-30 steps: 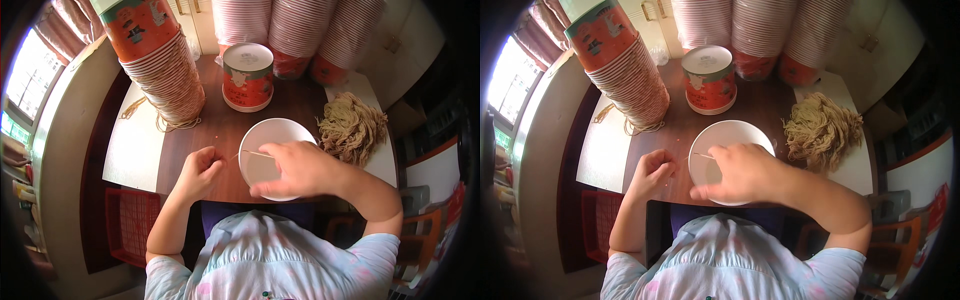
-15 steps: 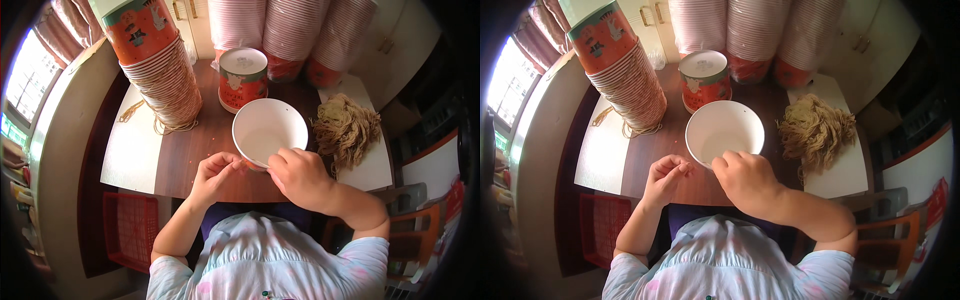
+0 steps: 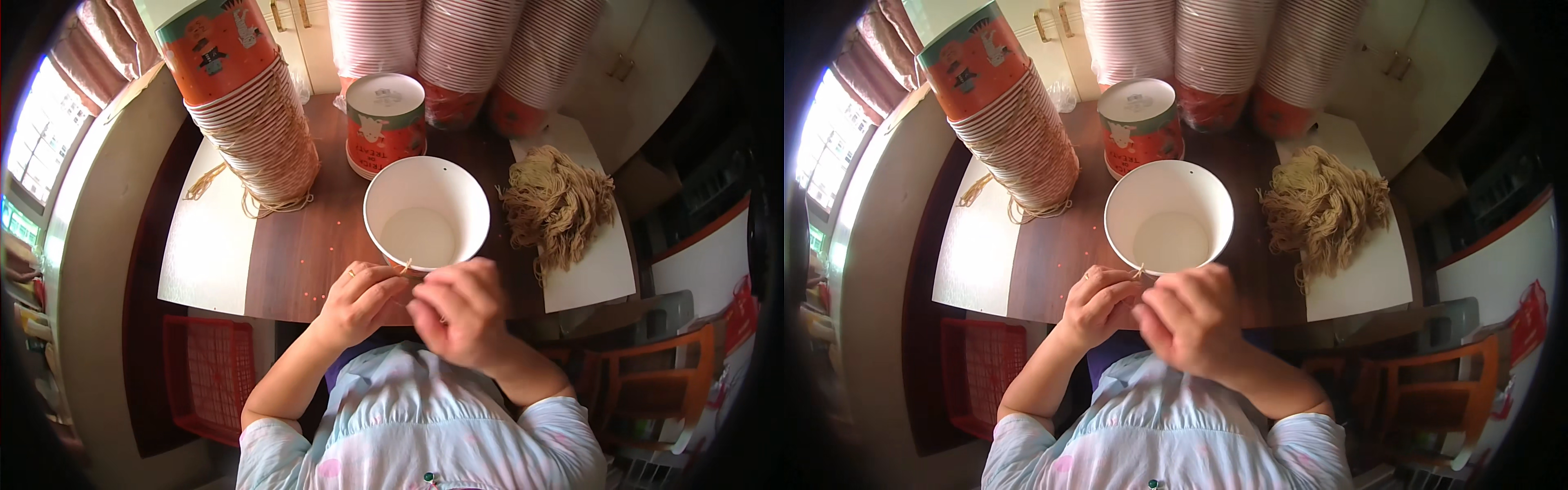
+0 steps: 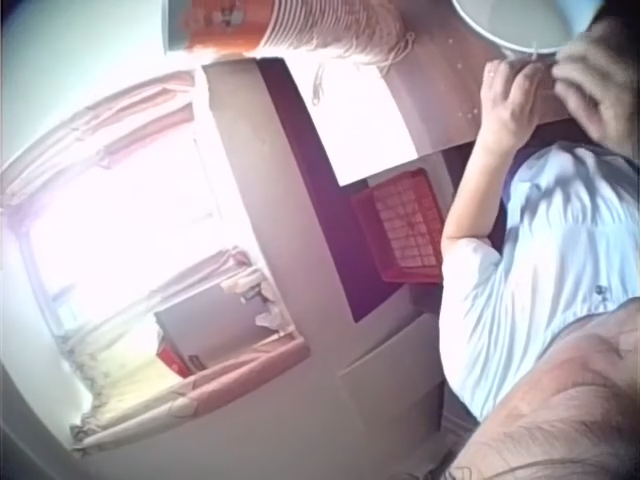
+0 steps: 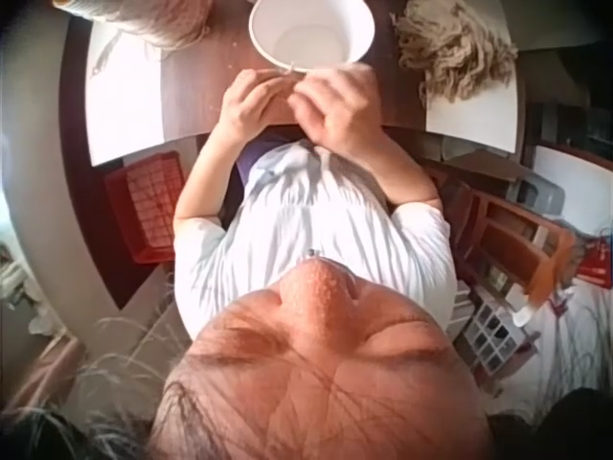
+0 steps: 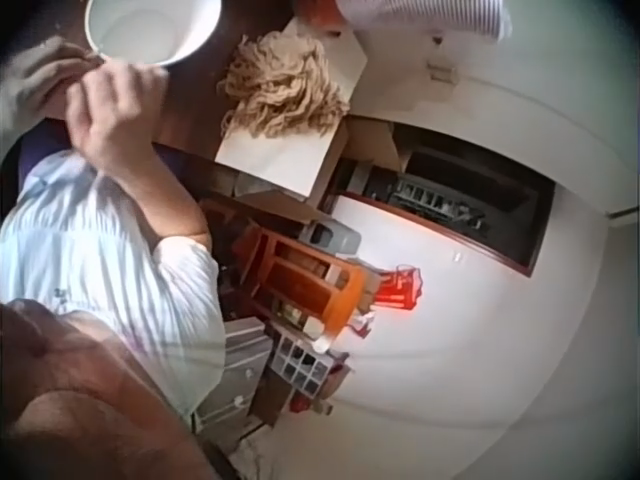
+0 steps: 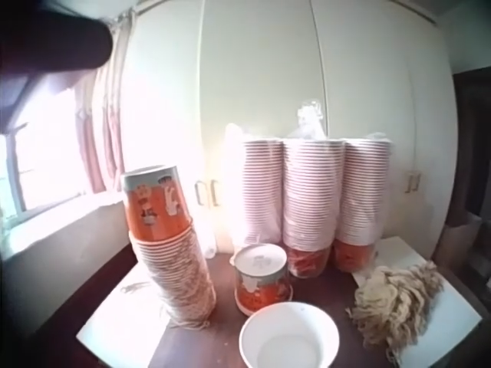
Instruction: Attaching rope handles to paper buckets by threading them through pre-punched holes.
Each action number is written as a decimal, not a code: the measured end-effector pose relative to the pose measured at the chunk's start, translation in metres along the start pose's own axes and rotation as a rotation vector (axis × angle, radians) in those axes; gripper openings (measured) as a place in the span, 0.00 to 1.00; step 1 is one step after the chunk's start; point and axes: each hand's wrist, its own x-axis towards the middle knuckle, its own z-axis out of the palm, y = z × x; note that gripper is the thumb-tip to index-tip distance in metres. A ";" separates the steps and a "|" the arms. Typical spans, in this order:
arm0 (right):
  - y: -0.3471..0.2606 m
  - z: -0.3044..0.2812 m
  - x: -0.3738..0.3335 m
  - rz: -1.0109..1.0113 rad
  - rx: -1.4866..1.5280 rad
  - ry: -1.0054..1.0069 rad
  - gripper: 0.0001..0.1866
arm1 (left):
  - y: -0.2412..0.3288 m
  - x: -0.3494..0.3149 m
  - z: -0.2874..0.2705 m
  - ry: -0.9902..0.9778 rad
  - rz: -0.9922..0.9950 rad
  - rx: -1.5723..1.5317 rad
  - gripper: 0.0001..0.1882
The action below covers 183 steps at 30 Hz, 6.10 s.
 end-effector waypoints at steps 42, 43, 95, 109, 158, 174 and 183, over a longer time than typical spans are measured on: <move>0.009 0.082 -0.023 1.357 1.662 0.030 0.08 | 0.031 -0.023 0.013 0.490 -0.861 -0.646 0.06; 0.010 0.082 -0.022 1.385 1.674 0.016 0.08 | 0.031 -0.024 0.012 0.468 -0.815 -0.595 0.07; 0.030 0.062 -0.006 -0.123 -0.042 0.054 0.15 | 0.023 -0.016 -0.006 0.333 -0.555 -0.047 0.10; 0.028 0.055 -0.002 -0.035 0.023 0.090 0.17 | 0.023 -0.021 -0.001 0.349 -0.526 -0.171 0.12; 0.048 -0.019 0.117 0.588 0.874 -0.433 0.13 | 0.031 0.105 -0.029 0.311 -0.398 0.026 0.04; 0.069 -0.013 0.122 0.548 1.133 -0.485 0.05 | -0.006 0.084 -0.068 0.287 -0.625 -0.206 0.09; 0.064 0.012 0.101 0.573 0.960 -0.727 0.05 | -0.003 0.066 -0.058 0.029 -0.707 -0.482 0.17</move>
